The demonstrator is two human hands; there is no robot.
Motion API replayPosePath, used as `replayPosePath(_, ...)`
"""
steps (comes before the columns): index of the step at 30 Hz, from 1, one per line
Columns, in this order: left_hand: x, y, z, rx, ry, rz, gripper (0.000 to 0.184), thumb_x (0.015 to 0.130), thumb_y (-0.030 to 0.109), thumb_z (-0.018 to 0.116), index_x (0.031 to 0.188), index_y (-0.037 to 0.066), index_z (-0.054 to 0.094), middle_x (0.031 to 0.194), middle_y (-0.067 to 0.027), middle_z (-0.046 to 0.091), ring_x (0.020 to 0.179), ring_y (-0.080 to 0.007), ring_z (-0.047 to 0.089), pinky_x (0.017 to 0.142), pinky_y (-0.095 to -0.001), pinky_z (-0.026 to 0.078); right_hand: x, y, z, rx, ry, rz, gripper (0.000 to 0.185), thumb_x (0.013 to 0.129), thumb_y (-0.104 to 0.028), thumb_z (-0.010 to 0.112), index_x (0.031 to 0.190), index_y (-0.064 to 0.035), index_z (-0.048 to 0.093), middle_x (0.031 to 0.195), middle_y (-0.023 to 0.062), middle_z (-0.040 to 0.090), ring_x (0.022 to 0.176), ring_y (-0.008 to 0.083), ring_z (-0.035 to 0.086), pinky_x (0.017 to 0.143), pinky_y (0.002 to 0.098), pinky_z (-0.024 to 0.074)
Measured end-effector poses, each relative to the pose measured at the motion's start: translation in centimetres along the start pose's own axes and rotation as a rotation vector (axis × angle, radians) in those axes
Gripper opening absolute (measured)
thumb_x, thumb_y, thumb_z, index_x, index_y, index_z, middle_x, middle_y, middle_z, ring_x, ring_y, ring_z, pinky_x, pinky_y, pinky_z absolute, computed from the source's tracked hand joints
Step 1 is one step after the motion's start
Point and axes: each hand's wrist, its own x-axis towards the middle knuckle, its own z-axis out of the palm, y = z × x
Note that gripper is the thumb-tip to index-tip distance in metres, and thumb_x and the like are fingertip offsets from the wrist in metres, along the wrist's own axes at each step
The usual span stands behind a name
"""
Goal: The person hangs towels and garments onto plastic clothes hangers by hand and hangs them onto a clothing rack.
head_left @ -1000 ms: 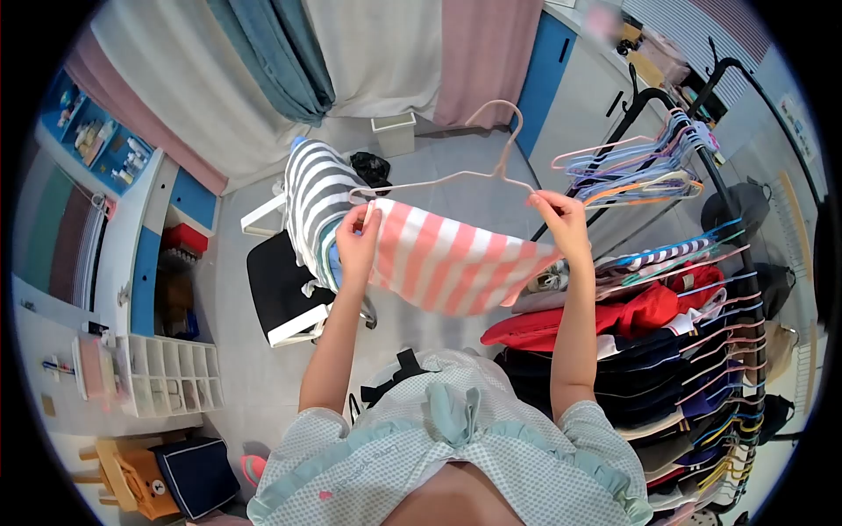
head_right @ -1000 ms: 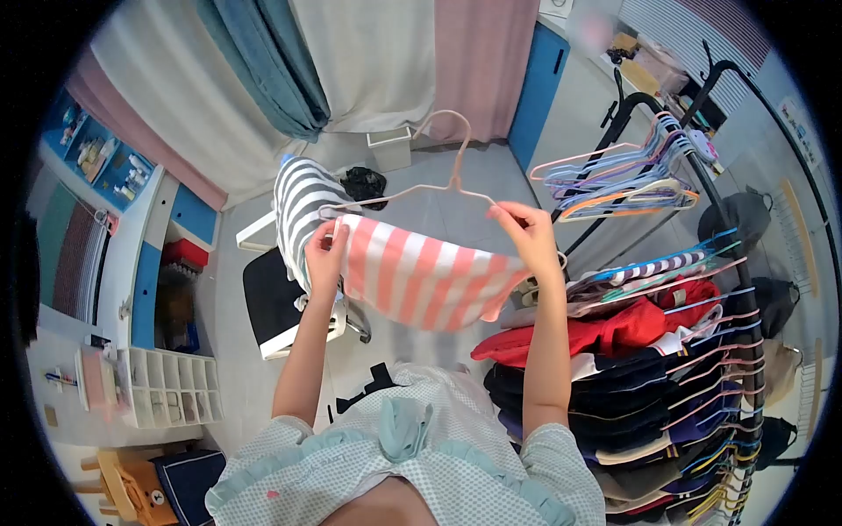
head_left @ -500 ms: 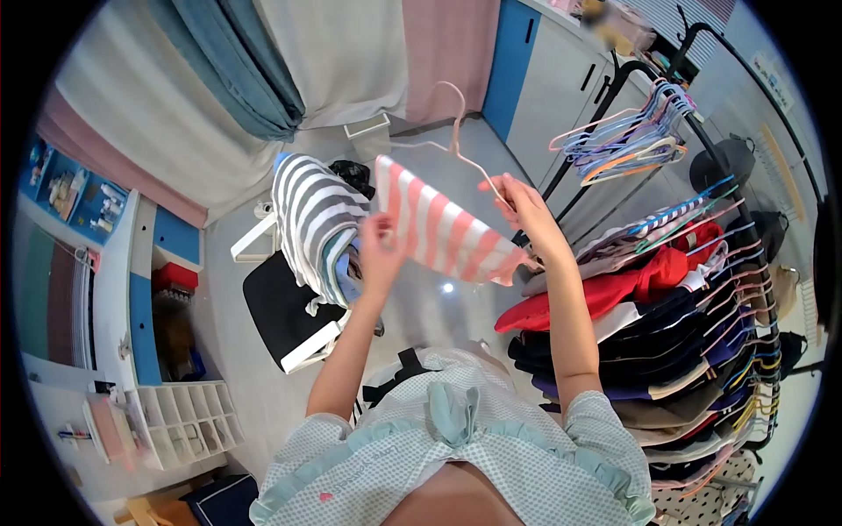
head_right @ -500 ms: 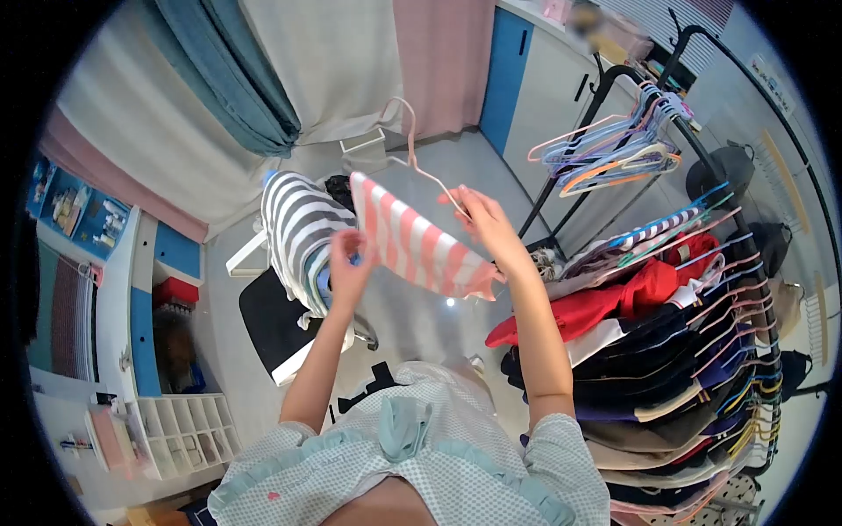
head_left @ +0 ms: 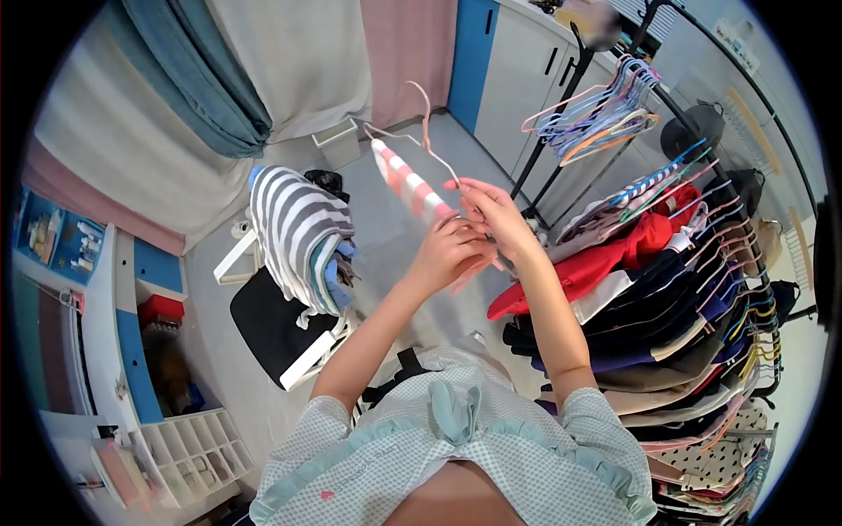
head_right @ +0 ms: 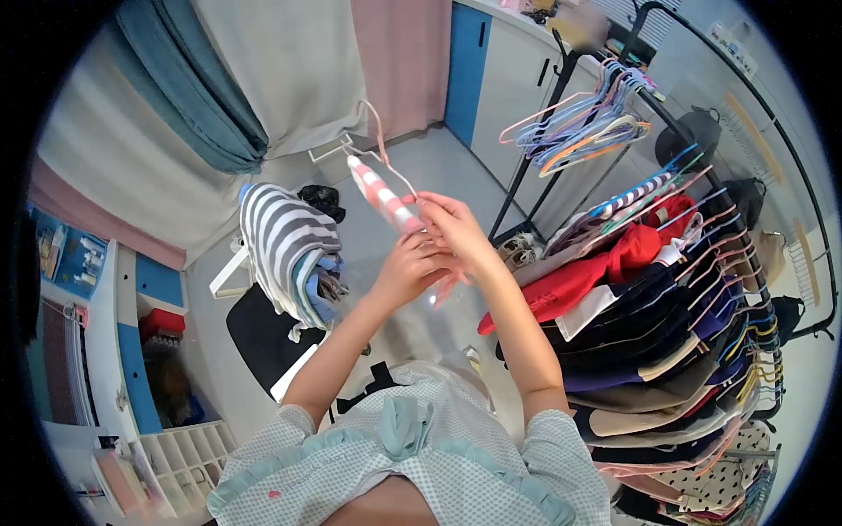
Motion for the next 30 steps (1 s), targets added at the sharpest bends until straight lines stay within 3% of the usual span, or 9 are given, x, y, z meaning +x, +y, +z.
replayPosePath(6,-0.4,-0.6,0.6,-0.353,-0.214,-0.098,0.024,0.064,0.011,0.070,0.087,0.012,0.067,0.096,-0.0003,0.060,0.098,-0.0233,0.052,0.086,-0.0370,0.042,-0.7,1.0,0.1,-0.031,0.029,0.003,0.028,0.089,-0.016,0.047,0.110,0.0003,0.056,0.060,-0.0077,0.032,0.049,0.0004,0.026,0.042,0.0167,0.0199)
replayPosePath(9,-0.8,0.2,1.2,-0.516,-0.143,-0.243,0.017,0.068,0.015,0.068,0.083,0.008,0.066,0.093,-0.0059,0.060,0.095,-0.0252,0.053,0.080,-0.0363,0.044,-0.9,1.5,0.5,-0.087,0.042,0.000,0.028,0.089,-0.016,0.047,0.109,0.0004,0.056,0.060,-0.0085,0.030,0.049,0.0003,0.024,0.042,0.0164,0.0185)
replayPosePath(12,-1.6,0.8,2.0,-0.388,-0.163,-0.344,0.016,0.072,0.016,0.065,0.087,0.008,0.067,0.096,-0.0078,0.059,0.097,-0.0268,0.053,0.083,-0.0388,0.043,-1.1,2.2,1.1,-0.121,0.031,0.003,0.027,0.090,-0.017,0.047,0.108,-0.0010,0.057,0.060,-0.0090,0.029,0.049,-0.0002,0.023,0.042,0.0162,0.0179)
replayPosePath(15,-1.6,1.4,1.4,-0.207,-0.419,-0.361,0.021,0.070,0.011,0.066,0.091,0.009,0.066,0.103,-0.0097,0.058,0.105,-0.0289,0.049,0.088,-0.0396,0.041,-1.3,3.1,1.2,-0.130,0.058,0.002,0.026,0.090,-0.018,0.047,0.108,-0.0022,0.058,0.060,-0.0087,0.030,0.049,-0.0002,0.024,0.042,0.0164,0.0180)
replayPosePath(18,-2.5,1.5,1.3,-0.076,-0.237,-0.118,0.023,0.070,0.013,0.066,0.093,0.009,0.065,0.104,-0.0089,0.058,0.110,-0.0291,0.047,0.095,-0.0415,0.036,-1.6,3.3,0.8,-0.050,0.106,-0.007,0.027,0.092,-0.021,0.045,0.107,-0.0028,0.058,0.062,-0.0075,0.033,0.050,0.0005,0.026,0.042,0.0163,0.0195)
replayPosePath(21,-2.7,1.9,0.7,-0.153,-0.197,-0.214,0.025,0.070,0.015,0.067,0.094,0.008,0.064,0.103,-0.0071,0.059,0.113,-0.0275,0.046,0.101,-0.0435,0.028,-1.9,3.4,0.8,0.058,0.170,-0.024,0.027,0.093,-0.023,0.044,0.106,-0.0036,0.057,0.064,-0.0066,0.037,0.052,0.0013,0.029,0.042,0.0162,0.0219)
replayPosePath(25,-3.4,3.6,-1.5,-0.514,-0.242,-0.421,0.025,0.072,0.023,0.067,0.092,0.009,0.064,0.099,-0.0054,0.061,0.106,-0.0258,0.050,0.105,-0.0451,0.021,-2.0,4.3,0.6,0.184,0.252,-0.055,0.025,0.092,-0.024,0.046,0.106,-0.0056,0.057,0.069,-0.0053,0.045,0.056,0.0023,0.038,0.046,0.0160,0.0295)
replayPosePath(27,-3.8,4.1,-2.5,-0.541,-0.274,-0.414,0.021,0.071,0.019,0.068,0.088,0.007,0.063,0.092,-0.0051,0.063,0.101,-0.0223,0.055,0.105,-0.0437,0.021,-1.9,5.3,1.0,0.124,0.277,-0.086,0.023,0.089,-0.023,0.051,0.105,-0.0082,0.058,0.076,-0.0047,0.050,0.065,0.0036,0.045,0.054,0.0177,0.0345)
replayPosePath(30,-4.2,4.6,-3.7,-0.676,-0.417,-0.675,0.017,0.074,0.019,0.066,0.086,0.007,0.063,0.083,-0.0033,0.065,0.089,-0.0188,0.060,0.106,-0.0432,0.019,-2.4,5.8,1.7,0.077,0.237,-0.107,0.023,0.085,-0.021,0.056,0.106,-0.0103,0.058,0.086,-0.0033,0.055,0.075,0.0060,0.052,0.063,0.0206,0.0394)
